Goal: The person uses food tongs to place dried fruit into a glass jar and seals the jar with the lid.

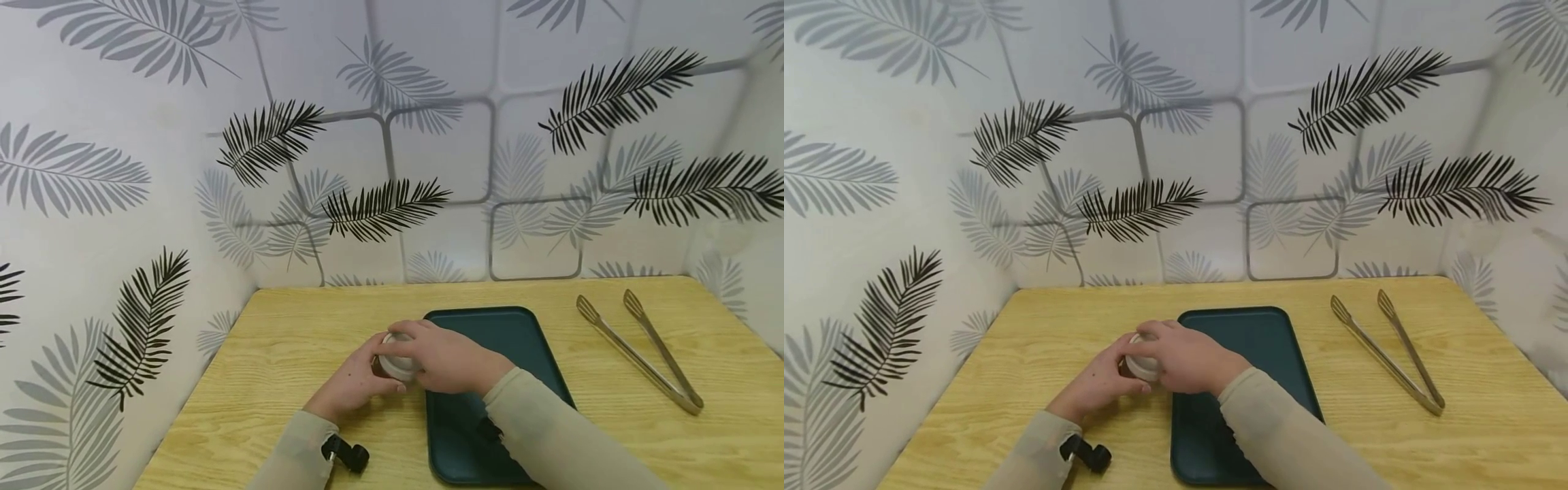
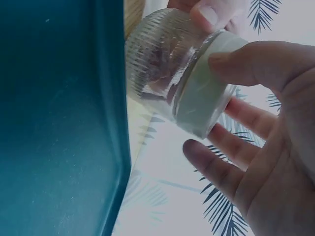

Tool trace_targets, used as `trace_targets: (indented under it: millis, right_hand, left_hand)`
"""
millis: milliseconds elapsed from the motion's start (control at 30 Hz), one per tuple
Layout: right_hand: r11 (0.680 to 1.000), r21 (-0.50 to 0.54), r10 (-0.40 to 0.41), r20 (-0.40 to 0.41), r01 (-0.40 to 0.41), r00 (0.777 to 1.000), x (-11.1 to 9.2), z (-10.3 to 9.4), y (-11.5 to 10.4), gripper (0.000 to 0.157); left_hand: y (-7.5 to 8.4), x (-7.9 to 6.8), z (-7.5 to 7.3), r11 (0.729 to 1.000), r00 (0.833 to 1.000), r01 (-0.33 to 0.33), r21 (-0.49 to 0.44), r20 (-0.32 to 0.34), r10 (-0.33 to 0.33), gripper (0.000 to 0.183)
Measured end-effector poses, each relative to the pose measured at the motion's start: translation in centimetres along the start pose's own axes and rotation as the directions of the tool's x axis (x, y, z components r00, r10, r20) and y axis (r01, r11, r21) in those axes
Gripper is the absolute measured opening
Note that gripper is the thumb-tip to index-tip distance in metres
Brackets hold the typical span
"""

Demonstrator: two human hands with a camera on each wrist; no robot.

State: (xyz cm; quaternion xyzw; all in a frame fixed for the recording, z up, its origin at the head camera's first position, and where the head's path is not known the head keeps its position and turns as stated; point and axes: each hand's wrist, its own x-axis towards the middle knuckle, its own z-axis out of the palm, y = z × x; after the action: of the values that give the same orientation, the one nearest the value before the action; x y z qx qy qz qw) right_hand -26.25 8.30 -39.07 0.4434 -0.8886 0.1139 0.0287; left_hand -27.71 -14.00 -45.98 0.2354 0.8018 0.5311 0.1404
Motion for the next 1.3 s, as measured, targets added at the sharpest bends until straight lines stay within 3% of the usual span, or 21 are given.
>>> trace_targets:
  millis: [267,567,667,833,967,1133,1300]
  right_hand:
    - [0.985,-0.042,0.165,-0.027,-0.166,0.986,0.6,0.4,-0.6,0.062]
    - [0.925,-0.033,0.376,-0.051,-0.377,0.925,1.3,1.6,-1.0,0.069]
    - [0.938,-0.027,0.344,-0.037,-0.345,0.938,1.2,1.6,-1.0,0.072]
    - [0.99,0.041,0.136,0.02,-0.137,0.99,0.6,0.7,-0.6,0.073]
    - [0.997,0.047,0.06,0.031,-0.062,0.998,0.4,0.2,-0.3,0.072]
    - [0.992,0.02,0.121,0.005,-0.121,0.993,0.6,0.3,-0.6,0.064]
    - [0.956,0.008,0.292,-0.002,-0.292,0.956,1.0,0.6,-1.3,0.067]
  left_hand:
    - [-0.1,0.1,0.0,1.0,1.0,0.01,-0.03,-0.003,-0.01,0.083]
    - [-0.2,0.4,0.0,0.999,1.0,-0.023,-0.047,0.011,0.024,0.08]
    - [-0.3,0.3,0.0,0.999,1.0,-0.023,-0.022,0.015,0.024,0.08]
    - [-0.1,0.1,-0.1,1.0,1.0,-0.001,-0.009,0.014,0.001,0.089]
    - [-0.1,0.1,-0.1,1.0,1.0,-0.001,-0.032,0.008,0.001,0.089]
    - [-0.2,0.1,0.0,1.0,1.0,0.009,-0.029,0.002,-0.009,0.087]
    - [-0.4,0.3,0.1,0.999,1.0,-0.011,-0.035,0.008,0.011,0.081]
